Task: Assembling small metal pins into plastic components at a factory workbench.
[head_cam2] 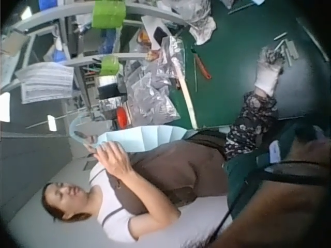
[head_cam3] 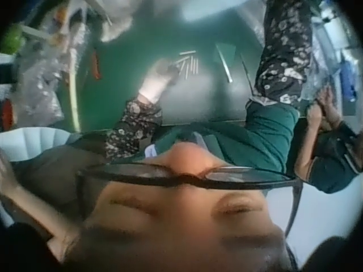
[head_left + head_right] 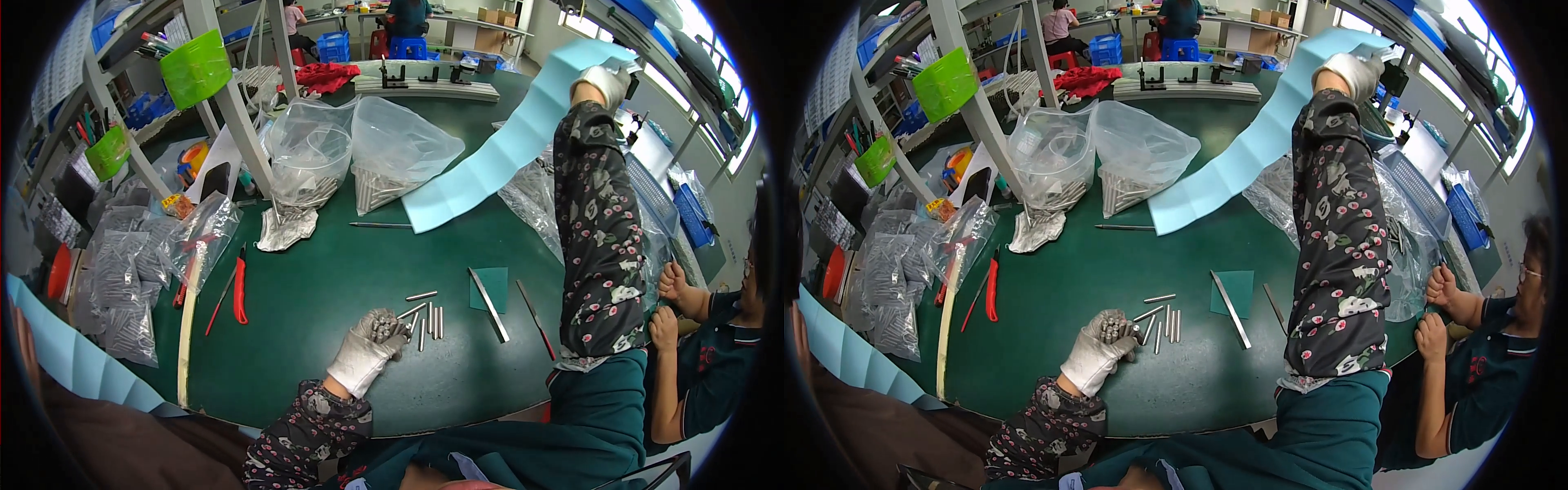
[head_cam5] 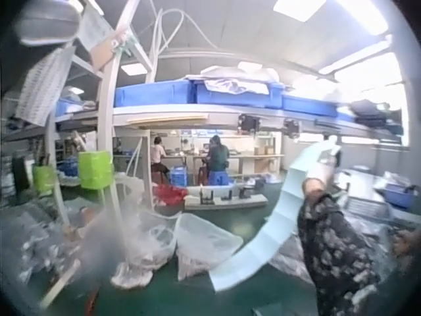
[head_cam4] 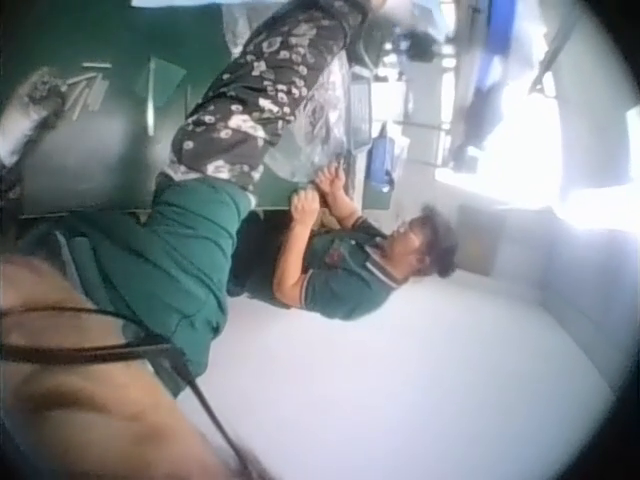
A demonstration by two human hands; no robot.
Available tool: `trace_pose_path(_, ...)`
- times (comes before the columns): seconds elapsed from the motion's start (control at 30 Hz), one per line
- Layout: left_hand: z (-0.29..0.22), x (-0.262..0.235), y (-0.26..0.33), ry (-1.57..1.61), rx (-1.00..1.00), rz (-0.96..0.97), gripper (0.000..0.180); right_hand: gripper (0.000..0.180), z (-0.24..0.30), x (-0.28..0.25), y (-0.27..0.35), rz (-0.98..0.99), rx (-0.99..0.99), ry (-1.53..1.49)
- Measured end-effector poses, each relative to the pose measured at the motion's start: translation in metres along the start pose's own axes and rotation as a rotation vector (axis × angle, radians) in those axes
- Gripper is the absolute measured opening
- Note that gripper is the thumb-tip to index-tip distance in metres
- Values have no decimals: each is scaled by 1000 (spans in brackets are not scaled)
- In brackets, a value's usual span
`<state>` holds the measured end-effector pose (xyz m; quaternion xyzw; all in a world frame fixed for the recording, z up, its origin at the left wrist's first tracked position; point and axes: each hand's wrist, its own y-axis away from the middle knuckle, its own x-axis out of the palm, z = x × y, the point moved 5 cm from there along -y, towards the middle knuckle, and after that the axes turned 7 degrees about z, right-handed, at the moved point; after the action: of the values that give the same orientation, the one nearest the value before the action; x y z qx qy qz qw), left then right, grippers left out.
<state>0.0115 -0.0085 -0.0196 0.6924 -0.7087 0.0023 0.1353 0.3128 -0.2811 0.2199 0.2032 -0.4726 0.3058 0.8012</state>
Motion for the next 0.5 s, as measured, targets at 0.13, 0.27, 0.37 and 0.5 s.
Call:
trace_pose_path(0.13, 0, -3, 1, 34, -54, -14, 29, 39, 6, 37, 9, 369, -588, 491)
trace_pose_path(0.27, -1, -2, 1, 66, -59, -1, 31, 43, -51, 19, 40, 491, -1084, 1469)
trace_pose_path(0.37, -3, -1, 3, 72, -84, -35, 32, 40, -102, -18, 75, 1036, -1427, 1815)
trace_pose_path(0.5, -2, -3, 6, 58, -87, -31, 31, 27, -142, -71, 117, 1711, -1016, 2298)
